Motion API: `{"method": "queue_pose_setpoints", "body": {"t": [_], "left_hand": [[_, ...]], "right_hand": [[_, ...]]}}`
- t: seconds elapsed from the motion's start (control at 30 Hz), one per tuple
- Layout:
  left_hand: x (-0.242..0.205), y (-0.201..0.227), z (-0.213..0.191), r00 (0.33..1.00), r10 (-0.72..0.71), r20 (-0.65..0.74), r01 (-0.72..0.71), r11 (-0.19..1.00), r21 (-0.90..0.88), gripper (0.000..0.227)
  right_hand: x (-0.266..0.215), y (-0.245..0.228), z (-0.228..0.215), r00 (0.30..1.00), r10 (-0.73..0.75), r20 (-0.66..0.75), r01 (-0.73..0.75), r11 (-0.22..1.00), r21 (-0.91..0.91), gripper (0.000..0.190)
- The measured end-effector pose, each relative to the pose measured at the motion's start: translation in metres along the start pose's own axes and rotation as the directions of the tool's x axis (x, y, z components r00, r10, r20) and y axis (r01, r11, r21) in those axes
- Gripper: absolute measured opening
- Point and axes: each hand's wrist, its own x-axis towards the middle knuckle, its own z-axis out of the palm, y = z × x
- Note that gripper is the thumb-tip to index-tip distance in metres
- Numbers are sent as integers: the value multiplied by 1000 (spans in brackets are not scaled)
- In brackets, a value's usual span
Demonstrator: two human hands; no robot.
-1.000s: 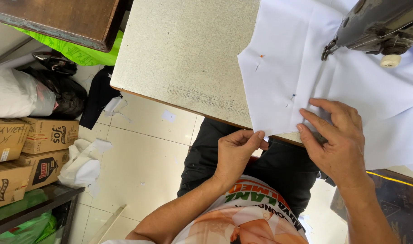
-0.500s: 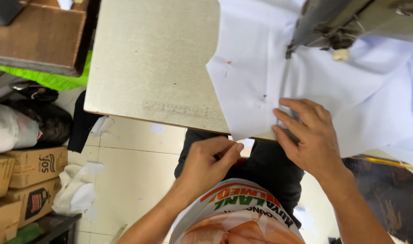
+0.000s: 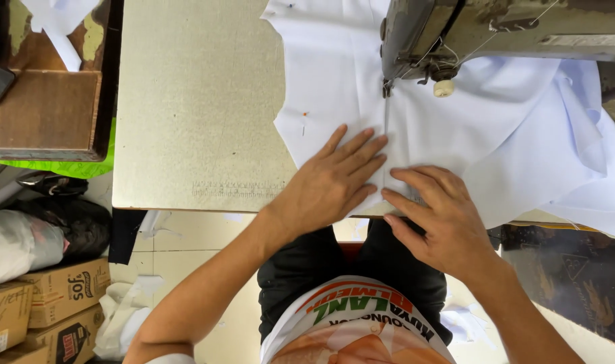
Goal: Aligning and folding white fabric pieces on a sewing machine table in preparation for stitching.
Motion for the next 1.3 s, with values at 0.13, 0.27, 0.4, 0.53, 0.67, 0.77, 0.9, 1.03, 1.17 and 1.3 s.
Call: {"method": "queue_pose_setpoints", "body": {"t": [0.13,0.27,0.4,0.53,0.67,0.77,0.9,1.03,1.17,1.3], "left_hand": [[-14,22,-7,998,28,48,-30,999,38,38],[-24,38,-9,998,46,48,-43,997,-67,38],[-27,42,-12,999,38,17,-36,992,-122,33],[-11,22,-15,993,28,-111,-52,976,-213,21],[18,-20,-2,990,-6,-140,-17,987,-158,25],[40,-47,3,984,75,-161,-96,987,-128,17],[52,-67,0,971,238,-31,-240,960,-146,12],[60,-70,-1,956,290,38,-277,940,-196,17],[64,-74,3,930,364,51,-350,920,-176,22],[68,-75,-1,920,382,84,-363,915,-178,17]], "right_hand": [[4,18,-6,998,1,-62,1,1000,27,32],[24,26,-8,999,-43,-7,43,999,17,32],[24,26,0,987,-119,110,117,993,28,44],[14,22,0,990,-104,96,102,994,27,38],[9,20,0,990,-92,105,90,996,24,37],[8,21,0,992,-84,94,81,996,35,34],[8,21,1,993,-90,80,86,995,43,33],[10,21,1,994,-93,66,90,995,36,33],[10,22,1,994,-89,68,87,996,27,31],[11,23,1,994,-89,59,88,996,18,30]]}}
